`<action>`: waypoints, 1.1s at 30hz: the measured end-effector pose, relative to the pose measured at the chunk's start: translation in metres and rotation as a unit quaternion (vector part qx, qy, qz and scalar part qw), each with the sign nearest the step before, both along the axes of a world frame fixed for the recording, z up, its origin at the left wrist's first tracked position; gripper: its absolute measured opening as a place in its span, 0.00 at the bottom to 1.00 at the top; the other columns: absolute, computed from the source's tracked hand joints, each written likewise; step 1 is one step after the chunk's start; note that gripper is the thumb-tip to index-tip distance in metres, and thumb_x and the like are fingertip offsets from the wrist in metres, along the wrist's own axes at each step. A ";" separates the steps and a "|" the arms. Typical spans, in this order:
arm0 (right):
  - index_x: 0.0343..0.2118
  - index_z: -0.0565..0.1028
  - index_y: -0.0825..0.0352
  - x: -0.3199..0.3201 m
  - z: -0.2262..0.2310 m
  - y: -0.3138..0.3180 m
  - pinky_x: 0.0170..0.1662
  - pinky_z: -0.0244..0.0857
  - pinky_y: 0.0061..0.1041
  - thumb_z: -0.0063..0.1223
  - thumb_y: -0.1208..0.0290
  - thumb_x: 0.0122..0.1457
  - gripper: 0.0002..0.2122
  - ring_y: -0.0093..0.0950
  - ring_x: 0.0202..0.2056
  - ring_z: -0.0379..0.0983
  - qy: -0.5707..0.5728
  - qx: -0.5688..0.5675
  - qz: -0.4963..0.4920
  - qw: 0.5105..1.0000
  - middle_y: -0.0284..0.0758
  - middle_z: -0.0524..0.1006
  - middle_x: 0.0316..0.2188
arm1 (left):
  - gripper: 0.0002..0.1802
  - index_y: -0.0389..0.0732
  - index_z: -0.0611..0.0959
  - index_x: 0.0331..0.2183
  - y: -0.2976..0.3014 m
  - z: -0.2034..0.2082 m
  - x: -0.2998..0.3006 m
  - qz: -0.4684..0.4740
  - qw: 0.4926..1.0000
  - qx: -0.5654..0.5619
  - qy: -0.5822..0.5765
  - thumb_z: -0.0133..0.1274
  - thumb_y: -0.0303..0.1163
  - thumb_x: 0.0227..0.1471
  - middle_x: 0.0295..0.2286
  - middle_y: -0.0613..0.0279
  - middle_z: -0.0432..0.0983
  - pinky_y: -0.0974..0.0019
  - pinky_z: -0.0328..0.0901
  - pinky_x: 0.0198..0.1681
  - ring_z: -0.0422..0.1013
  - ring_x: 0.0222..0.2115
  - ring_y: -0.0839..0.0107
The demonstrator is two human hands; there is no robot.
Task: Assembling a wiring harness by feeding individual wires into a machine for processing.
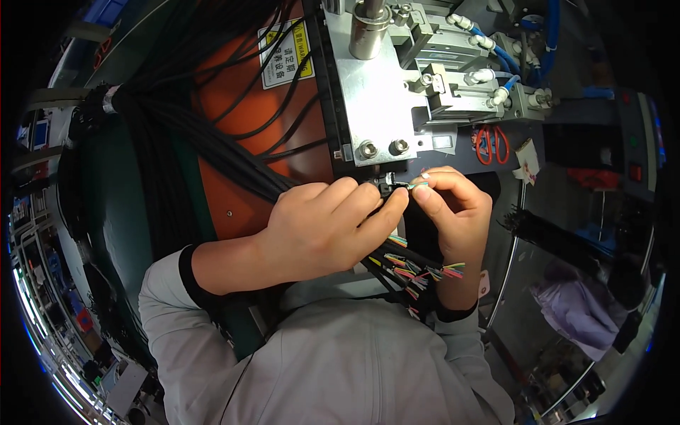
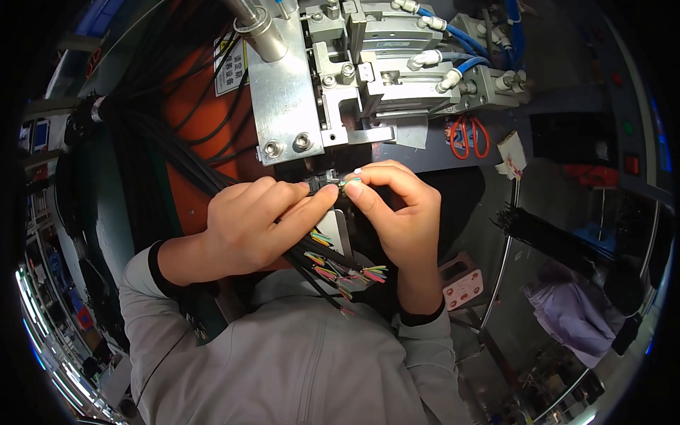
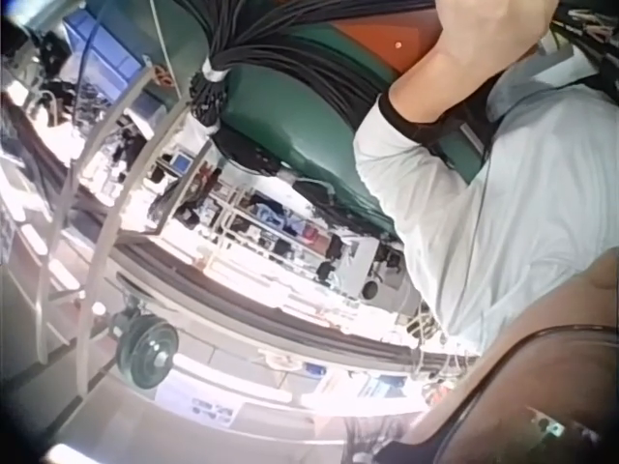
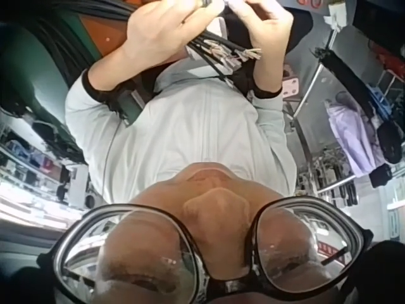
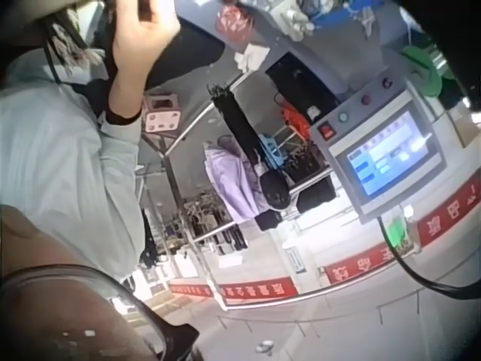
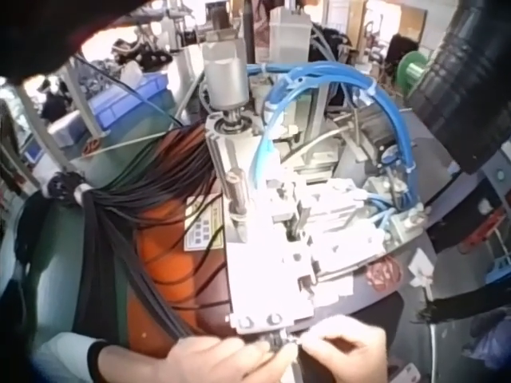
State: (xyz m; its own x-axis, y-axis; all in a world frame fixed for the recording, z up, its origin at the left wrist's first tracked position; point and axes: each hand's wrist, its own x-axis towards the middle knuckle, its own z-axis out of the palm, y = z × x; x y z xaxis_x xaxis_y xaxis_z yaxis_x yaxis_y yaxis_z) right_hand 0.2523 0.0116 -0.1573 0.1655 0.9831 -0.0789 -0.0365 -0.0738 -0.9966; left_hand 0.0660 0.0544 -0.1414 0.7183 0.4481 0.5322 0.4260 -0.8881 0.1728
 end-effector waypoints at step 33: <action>0.22 0.73 0.70 -0.022 -0.023 0.015 0.27 0.60 0.23 0.56 0.81 0.44 0.03 0.28 0.22 0.66 -0.339 0.157 0.030 0.927 0.35 0.71 0.18 | 0.08 0.41 0.79 0.27 -0.008 -0.009 -0.009 0.079 0.986 0.018 0.147 0.51 0.31 0.40 0.21 0.72 0.62 0.77 0.50 0.15 0.59 0.18 0.81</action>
